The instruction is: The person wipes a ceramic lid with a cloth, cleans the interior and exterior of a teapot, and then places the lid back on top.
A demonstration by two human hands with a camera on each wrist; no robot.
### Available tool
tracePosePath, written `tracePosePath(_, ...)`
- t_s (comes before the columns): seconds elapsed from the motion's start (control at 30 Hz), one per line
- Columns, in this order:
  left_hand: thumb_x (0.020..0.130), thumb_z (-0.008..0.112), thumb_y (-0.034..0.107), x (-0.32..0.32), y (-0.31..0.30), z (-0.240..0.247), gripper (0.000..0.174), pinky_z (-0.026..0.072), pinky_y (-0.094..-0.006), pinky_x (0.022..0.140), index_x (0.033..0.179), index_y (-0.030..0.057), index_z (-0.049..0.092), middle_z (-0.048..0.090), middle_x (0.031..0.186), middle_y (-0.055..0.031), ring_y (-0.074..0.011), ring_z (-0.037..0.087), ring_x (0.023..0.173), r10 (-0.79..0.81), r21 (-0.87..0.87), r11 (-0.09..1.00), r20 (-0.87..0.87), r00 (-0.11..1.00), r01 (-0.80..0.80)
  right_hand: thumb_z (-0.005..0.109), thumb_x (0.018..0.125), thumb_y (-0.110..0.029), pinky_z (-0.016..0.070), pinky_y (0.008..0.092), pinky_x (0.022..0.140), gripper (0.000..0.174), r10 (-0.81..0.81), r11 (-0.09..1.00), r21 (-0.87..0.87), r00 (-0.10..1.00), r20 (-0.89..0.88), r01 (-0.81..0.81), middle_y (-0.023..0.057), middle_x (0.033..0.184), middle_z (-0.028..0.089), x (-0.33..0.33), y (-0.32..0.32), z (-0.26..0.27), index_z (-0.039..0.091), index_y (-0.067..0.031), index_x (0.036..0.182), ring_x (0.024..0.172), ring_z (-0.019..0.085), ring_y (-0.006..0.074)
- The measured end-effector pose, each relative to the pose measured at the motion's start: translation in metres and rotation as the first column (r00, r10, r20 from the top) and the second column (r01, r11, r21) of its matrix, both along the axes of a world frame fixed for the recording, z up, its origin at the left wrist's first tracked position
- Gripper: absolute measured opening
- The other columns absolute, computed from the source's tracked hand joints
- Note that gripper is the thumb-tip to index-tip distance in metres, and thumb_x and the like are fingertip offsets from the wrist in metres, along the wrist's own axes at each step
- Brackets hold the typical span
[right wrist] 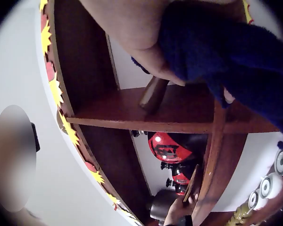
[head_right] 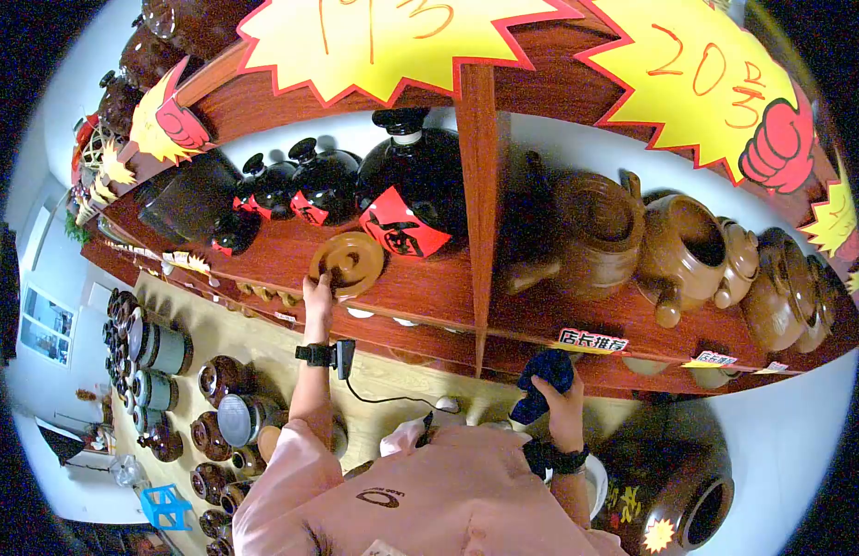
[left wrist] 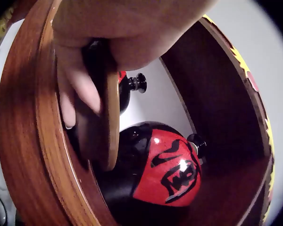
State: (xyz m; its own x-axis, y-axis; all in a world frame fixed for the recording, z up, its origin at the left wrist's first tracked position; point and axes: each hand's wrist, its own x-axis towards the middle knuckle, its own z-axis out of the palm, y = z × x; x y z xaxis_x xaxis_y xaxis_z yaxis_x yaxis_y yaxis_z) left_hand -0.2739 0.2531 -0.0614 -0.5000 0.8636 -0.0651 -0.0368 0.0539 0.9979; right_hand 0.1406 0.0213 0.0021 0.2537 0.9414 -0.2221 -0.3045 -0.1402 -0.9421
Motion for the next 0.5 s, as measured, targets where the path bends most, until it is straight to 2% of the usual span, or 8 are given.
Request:
tracePosePath(0.13, 0.083, 0.060, 0.013, 0.001, 0.008, 0.001, 0.035, 0.0489, -0.0362, 0.080, 0.110, -0.0060, 0.047, 0.059, 0.105, -0.0179, -0.0235, 0.059, 0.093, 0.006, -0.042, 0.999, 0.054, 0.999, -0.004, 0.068, 0.078, -0.005, 0.0520, 0.0284, 0.070, 0.034, -0.055, 0.998, 0.014, 0.998, 0.007, 0.054, 0.0044, 0.092, 0.064, -0.002, -0.001, -0.003, 0.058, -0.0010, 0.111, 0.079, 0.063, 0.0144)
tracePosePath(0.2, 0.080, 0.063, 0.015, -0.025, 0.025, -0.032, 0.036, 0.0495, -0.0387, 0.079, 0.105, -0.0073, 0.050, 0.060, 0.102, -0.0220, -0.0292, 0.061, 0.090, -0.033, -0.032, 0.999, -0.220, 0.975, 0.027, 0.068, 0.078, -0.004, 0.0519, 0.0284, 0.070, 0.034, -0.063, 0.998, -0.011, 0.998, -0.031, 0.062, 0.0042, 0.091, 0.064, -0.005, -0.002, 0.007, 0.058, -0.0010, 0.111, 0.078, 0.062, 0.0144)
tracePosePath(0.27, 0.078, 0.064, 0.017, -0.031, 0.028, -0.036, 0.037, 0.0495, -0.0413, 0.079, 0.101, -0.0085, 0.052, 0.060, 0.098, -0.0259, -0.0351, 0.061, 0.088, -0.042, -0.034, 0.999, -0.470, 0.882, 0.029, 0.068, 0.078, -0.004, 0.0519, 0.0285, 0.070, 0.035, -0.065, 0.998, -0.016, 0.997, -0.035, 0.065, 0.0042, 0.092, 0.064, -0.005, -0.002, 0.006, 0.058, -0.0011, 0.111, 0.078, 0.062, 0.0145)
tracePosePath(0.33, 0.076, 0.066, 0.020, -0.021, 0.019, -0.005, 0.038, 0.0490, -0.0439, 0.080, 0.097, -0.0094, 0.054, 0.060, 0.095, -0.0298, -0.0412, 0.061, 0.087, -0.025, -0.038, 0.999, -0.680, 0.732, -0.001, 0.068, 0.078, -0.004, 0.0518, 0.0286, 0.071, 0.036, -0.063, 0.998, -0.019, 0.997, -0.033, 0.062, 0.0042, 0.092, 0.064, -0.003, -0.003, 0.002, 0.057, -0.0012, 0.112, 0.079, 0.062, 0.0148)
tracePosePath(0.43, 0.076, 0.066, 0.023, -0.020, 0.018, 0.012, 0.039, 0.0483, -0.0460, 0.081, 0.096, -0.0097, 0.056, 0.059, 0.094, -0.0312, -0.0441, 0.059, 0.089, -0.078, -0.105, 0.994, -0.780, 0.621, -0.007, 0.069, 0.077, -0.005, 0.0518, 0.0288, 0.072, 0.036, -0.062, 0.998, -0.021, 0.998, -0.032, 0.061, 0.0042, 0.092, 0.064, 0.001, -0.006, -0.010, 0.057, -0.0013, 0.111, 0.080, 0.063, 0.0154)
tracePosePath(0.5, 0.076, 0.067, 0.024, -0.035, 0.028, -0.007, 0.041, 0.0474, -0.0472, 0.082, 0.096, -0.0100, 0.057, 0.060, 0.093, -0.0310, -0.0445, 0.058, 0.089, -0.092, -0.102, 0.995, -0.800, 0.593, 0.017, 0.069, 0.077, -0.005, 0.0517, 0.0291, 0.072, 0.035, -0.071, 0.997, -0.012, 0.996, -0.046, 0.070, 0.0042, 0.092, 0.064, 0.002, -0.007, -0.013, 0.057, -0.0013, 0.111, 0.080, 0.063, 0.0157)
